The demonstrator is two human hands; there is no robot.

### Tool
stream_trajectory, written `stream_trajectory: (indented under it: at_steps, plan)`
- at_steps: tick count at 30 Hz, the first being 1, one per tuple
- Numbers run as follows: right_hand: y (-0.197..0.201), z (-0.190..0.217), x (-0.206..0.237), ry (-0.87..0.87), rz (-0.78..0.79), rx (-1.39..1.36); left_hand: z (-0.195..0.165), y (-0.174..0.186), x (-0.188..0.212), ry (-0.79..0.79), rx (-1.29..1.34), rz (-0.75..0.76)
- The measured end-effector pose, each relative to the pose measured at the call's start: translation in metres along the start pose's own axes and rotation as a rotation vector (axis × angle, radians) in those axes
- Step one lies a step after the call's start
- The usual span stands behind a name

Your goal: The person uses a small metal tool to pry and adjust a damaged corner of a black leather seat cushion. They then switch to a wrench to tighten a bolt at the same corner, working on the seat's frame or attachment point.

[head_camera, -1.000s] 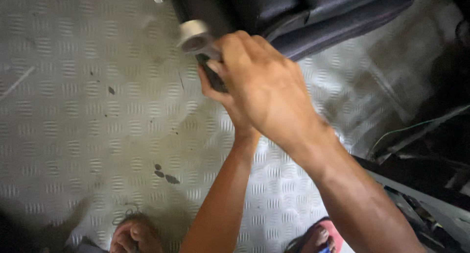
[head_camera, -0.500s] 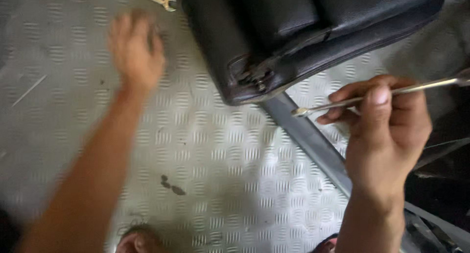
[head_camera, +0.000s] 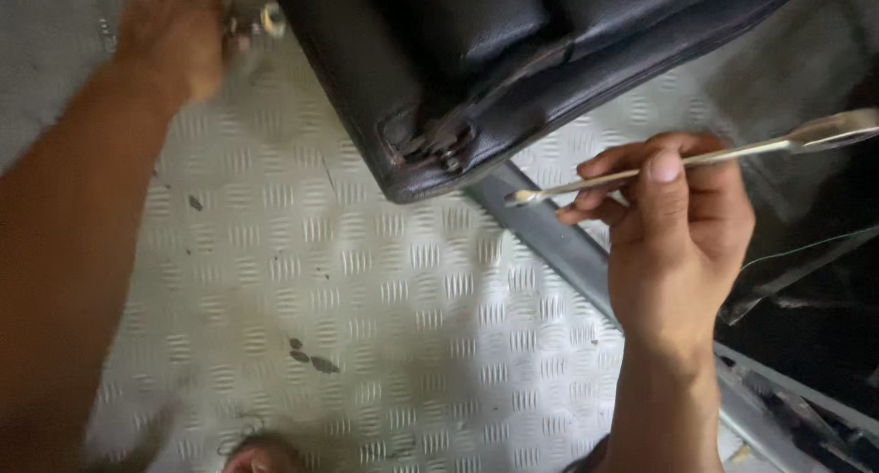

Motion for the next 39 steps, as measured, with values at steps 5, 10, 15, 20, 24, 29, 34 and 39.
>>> stream_trajectory:
  at_steps: [5, 10, 15, 20, 24, 29, 34, 39]
  plan:
    - [0.006, 0.002, 0.002, -0.029, -0.016, -0.062, 0.002, -0.003, 0.019, -0.023, -0.049, -0.076]
    - [0.008, 0.009, 0.008, -0.01, -0.052, -0.086, 0.019, 0.024, 0.081, 0.356, 0.751, -0.37]
    - [-0.004, 0.009, 0.009, 0.044, 0.014, -0.039, -0.101, 0.076, 0.171, -0.056, 1.083, -0.559]
    - [-0.013, 0.007, 0.001, 0.075, 0.021, -0.099, -0.164, 0.062, 0.187, 0.013, 0.997, 0.024]
    - [-0.019, 0.008, -0.012, 0.088, -0.006, -0.157, -0.156, 0.073, 0.186, 0.014, 0.905, 0.18]
    - [-0.028, 0.013, -0.015, 0.094, -0.08, -0.058, -0.171, 0.079, 0.177, -0.021, 0.989, 0.237]
    - [-0.037, 0.028, -0.007, 0.115, -0.085, 0.184, -0.201, 0.048, 0.175, 0.301, 1.691, 0.44]
    - [-0.045, 0.027, -0.001, 0.13, -0.068, 0.074, -0.201, 0.04, 0.191, 0.407, 1.752, 0.412]
Point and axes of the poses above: each hand's wrist, its own x-axis away from the middle knuckle, its own y-axis out of the back of the hand, z = x × y, the point moved 8 cm from there along -x, towards the middle knuckle, and after that the axes turned 4 degrees about -x, right-handed, at the moved point
